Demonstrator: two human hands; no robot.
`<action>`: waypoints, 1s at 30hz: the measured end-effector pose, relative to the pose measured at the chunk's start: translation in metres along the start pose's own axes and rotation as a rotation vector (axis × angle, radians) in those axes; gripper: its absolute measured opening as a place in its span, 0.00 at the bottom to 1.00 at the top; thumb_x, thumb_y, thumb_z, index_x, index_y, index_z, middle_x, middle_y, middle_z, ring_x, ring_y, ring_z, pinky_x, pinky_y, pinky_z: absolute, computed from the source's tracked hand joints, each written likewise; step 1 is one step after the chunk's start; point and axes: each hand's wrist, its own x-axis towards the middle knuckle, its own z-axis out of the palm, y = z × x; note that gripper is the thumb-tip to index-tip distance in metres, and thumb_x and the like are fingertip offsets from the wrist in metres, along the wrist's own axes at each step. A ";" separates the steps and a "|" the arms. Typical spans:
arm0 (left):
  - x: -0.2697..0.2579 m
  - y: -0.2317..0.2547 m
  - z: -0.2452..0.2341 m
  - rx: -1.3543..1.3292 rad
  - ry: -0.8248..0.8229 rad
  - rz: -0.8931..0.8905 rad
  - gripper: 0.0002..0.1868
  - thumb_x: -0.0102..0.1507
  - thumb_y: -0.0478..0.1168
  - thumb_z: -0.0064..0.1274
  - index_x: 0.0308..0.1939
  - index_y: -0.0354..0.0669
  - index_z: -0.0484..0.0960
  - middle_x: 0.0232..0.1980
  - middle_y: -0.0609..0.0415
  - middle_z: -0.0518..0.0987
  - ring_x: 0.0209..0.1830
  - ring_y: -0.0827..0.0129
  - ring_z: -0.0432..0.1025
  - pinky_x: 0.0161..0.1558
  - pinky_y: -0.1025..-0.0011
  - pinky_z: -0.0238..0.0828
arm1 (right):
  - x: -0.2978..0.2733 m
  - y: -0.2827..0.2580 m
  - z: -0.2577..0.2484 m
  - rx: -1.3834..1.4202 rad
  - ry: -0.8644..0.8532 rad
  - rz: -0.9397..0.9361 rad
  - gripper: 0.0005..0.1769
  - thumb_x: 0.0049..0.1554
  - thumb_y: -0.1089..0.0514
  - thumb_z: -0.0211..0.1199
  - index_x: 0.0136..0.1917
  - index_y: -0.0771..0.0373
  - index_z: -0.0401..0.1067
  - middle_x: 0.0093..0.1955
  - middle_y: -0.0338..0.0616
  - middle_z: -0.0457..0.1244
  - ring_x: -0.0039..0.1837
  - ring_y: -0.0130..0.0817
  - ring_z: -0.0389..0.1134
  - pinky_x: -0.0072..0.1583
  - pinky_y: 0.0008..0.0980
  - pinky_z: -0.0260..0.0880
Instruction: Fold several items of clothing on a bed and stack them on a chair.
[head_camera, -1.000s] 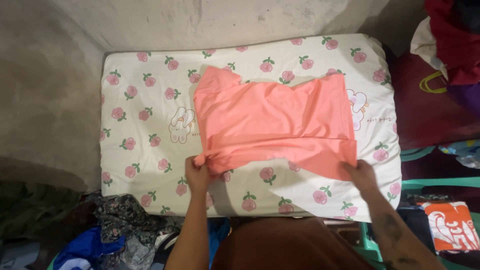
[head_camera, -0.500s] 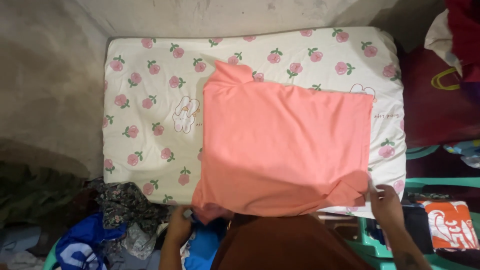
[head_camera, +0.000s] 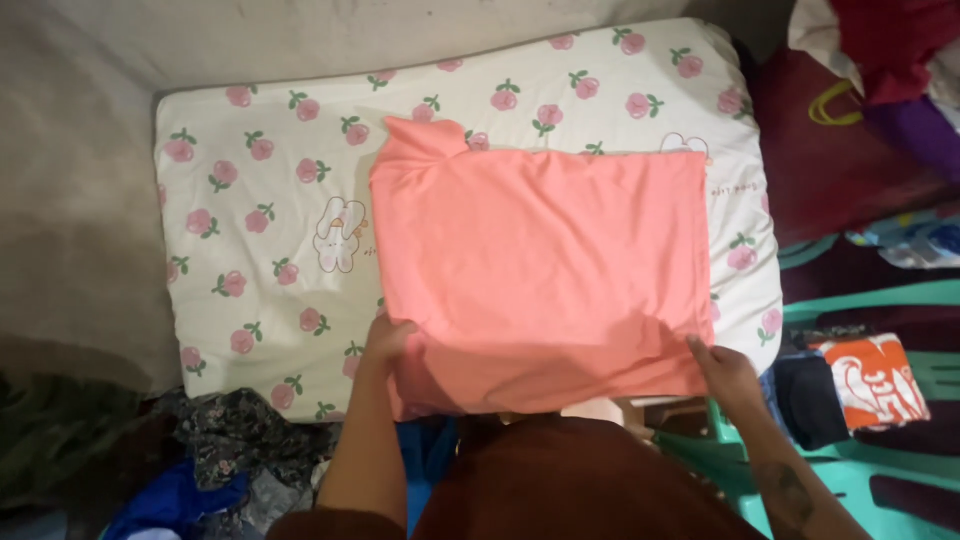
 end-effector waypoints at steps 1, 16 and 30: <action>0.003 -0.015 -0.012 0.005 -0.006 0.002 0.28 0.52 0.37 0.59 0.56 0.32 0.78 0.40 0.43 0.84 0.32 0.55 0.80 0.34 0.59 0.77 | -0.012 -0.001 -0.006 0.006 0.004 0.004 0.41 0.66 0.29 0.56 0.42 0.72 0.78 0.35 0.57 0.68 0.39 0.44 0.66 0.44 0.40 0.66; -0.047 0.001 -0.067 -0.609 -0.129 -0.285 0.29 0.65 0.54 0.52 0.63 0.36 0.75 0.58 0.48 0.81 0.54 0.60 0.77 0.56 0.59 0.74 | -0.018 0.086 0.017 0.235 0.152 0.036 0.24 0.49 0.48 0.77 0.44 0.73 0.77 0.41 0.49 0.69 0.42 0.36 0.67 0.45 0.38 0.67; 0.103 0.024 -0.068 0.398 0.415 0.393 0.35 0.57 0.49 0.68 0.54 0.24 0.71 0.34 0.44 0.77 0.35 0.55 0.73 0.40 0.62 0.73 | 0.138 -0.052 -0.035 -0.048 0.493 -0.359 0.34 0.57 0.46 0.68 0.68 0.72 0.70 0.47 0.62 0.68 0.54 0.57 0.70 0.57 0.49 0.70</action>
